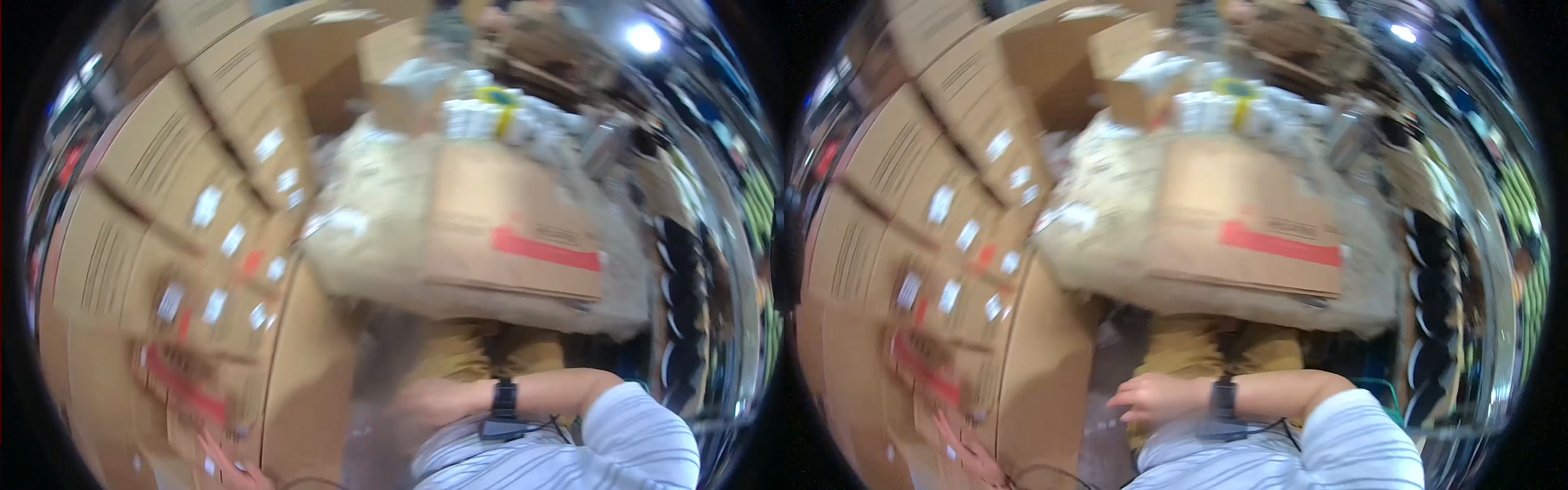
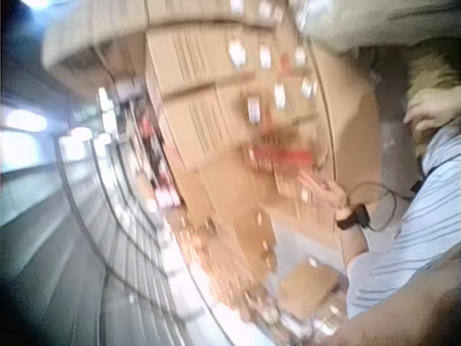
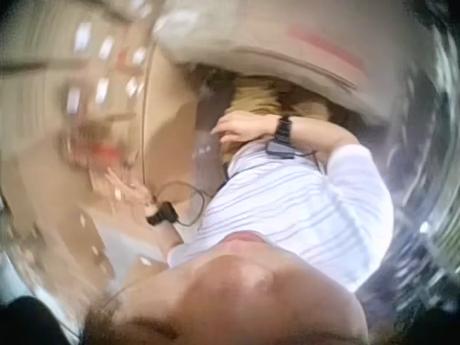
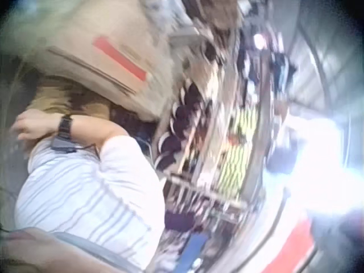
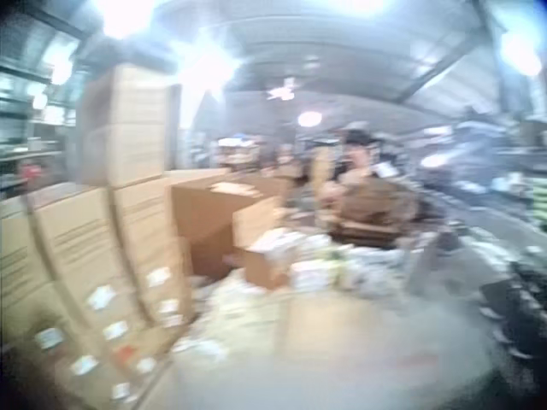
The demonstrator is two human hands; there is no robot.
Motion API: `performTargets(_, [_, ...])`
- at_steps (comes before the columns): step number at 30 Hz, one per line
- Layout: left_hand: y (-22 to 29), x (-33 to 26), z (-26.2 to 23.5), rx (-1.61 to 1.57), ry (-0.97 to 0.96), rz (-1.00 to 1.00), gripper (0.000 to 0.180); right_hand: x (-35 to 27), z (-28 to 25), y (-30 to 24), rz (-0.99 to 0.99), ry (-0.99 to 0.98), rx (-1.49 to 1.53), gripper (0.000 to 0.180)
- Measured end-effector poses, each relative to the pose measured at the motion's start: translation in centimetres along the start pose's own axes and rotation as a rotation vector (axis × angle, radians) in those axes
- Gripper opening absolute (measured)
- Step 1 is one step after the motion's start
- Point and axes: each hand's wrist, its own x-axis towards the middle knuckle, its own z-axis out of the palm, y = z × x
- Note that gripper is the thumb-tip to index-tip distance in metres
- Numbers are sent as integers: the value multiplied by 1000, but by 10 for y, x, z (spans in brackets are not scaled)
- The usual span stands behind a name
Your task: The recorder is packing shoes into boxes, writing on boxes, and organizing them in a warehouse environment.
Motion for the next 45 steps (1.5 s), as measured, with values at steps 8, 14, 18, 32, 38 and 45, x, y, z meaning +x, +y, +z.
performTargets(8, [224, 46, 168, -659, -374, 463, 24, -91, -10, 13, 155, 346, -61, 39])
performTargets(14, [302, 35, 218, -925, -620, 483, 21, -175, -26, 0, 466, 552, 5, 37])
performTargets(18, [314, 20, 233, -902, -698, 458, 23, -208, -20, 10, 539, 649, 36, 34])
performTargets(32, [326, 12, 245, -834, -709, 448, 18, -193, -52, 26, 414, 549, -71, 33])
performTargets(38, [325, 25, 255, -801, -703, 458, 17, -199, -52, 25, 474, 526, -30, 33])
performTargets(45, [327, 31, 264, -814, -688, 419, 15, -200, -55, 18, 427, 615, -60, 29])
